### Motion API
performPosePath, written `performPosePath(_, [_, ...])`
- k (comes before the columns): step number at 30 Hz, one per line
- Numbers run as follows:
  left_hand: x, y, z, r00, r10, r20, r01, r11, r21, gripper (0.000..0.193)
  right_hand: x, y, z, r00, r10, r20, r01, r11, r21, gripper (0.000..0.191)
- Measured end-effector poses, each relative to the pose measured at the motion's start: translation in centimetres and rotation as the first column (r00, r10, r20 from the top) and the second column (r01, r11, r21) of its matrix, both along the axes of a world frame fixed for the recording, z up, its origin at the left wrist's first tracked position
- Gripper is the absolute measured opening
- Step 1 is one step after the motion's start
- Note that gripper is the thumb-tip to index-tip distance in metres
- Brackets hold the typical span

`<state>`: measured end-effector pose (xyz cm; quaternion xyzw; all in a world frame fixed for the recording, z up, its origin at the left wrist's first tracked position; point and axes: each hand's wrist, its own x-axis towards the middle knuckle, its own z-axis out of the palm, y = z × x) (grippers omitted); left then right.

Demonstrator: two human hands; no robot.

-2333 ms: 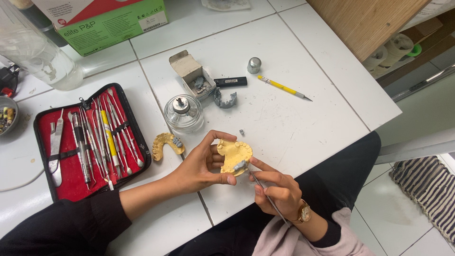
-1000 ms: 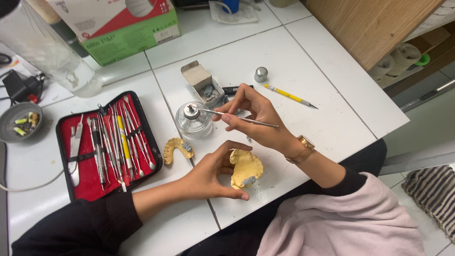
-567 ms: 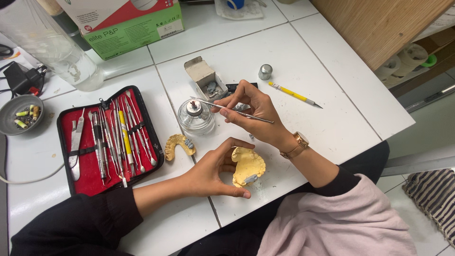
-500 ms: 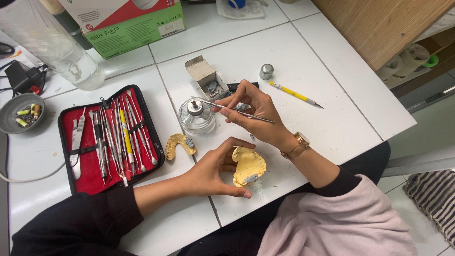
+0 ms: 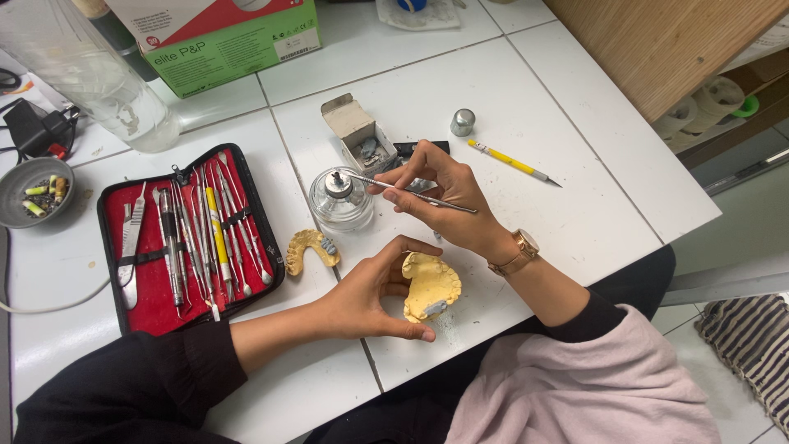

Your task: The person holds a yellow dental plaster model in one hand and uses a metal waxing instrument in the other to shape and smooth wax around the teeth on the model. They periodically dip the instrument tip into a small glass dish of wax before returning to work on the model.

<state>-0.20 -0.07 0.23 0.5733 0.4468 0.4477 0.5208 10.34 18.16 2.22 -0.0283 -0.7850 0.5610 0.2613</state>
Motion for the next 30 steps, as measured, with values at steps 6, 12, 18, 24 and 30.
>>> performPosePath(6, [0.0, 0.0, 0.0, 1.000, 0.001, -0.001, -0.001, 1.000, -0.009, 0.092, 0.0, -0.1, 0.1, 1.000, 0.026, 0.005, -0.026, 0.999, -0.023, 0.016])
performPosePath(12, [0.0, 0.0, -0.1, 0.999, 0.002, 0.036, -0.002, 1.000, -0.019, 0.091, 0.1, -0.3, 0.7, 1.000, 0.024, 0.003, -0.024, 1.000, -0.004, 0.016])
performPosePath(18, [0.2, 0.1, -0.4, 0.994, 0.038, 0.101, -0.038, 0.999, -0.001, 0.090, 2.4, -0.2, 2.1, 0.998, 0.025, -0.065, -0.038, 0.975, -0.218, 0.019])
performPosePath(24, [0.3, 0.3, -0.4, 0.974, 0.070, 0.214, -0.050, 0.994, -0.098, 0.096, 9.6, -1.3, -0.4, 0.992, -0.108, -0.062, 0.083, 0.946, -0.315, 0.017])
performPosePath(30, [0.2, 0.5, -0.5, 0.980, 0.098, 0.173, -0.086, 0.994, -0.073, 0.097, 12.1, -4.9, -5.6, 0.924, -0.352, -0.151, 0.272, 0.879, -0.391, 0.017])
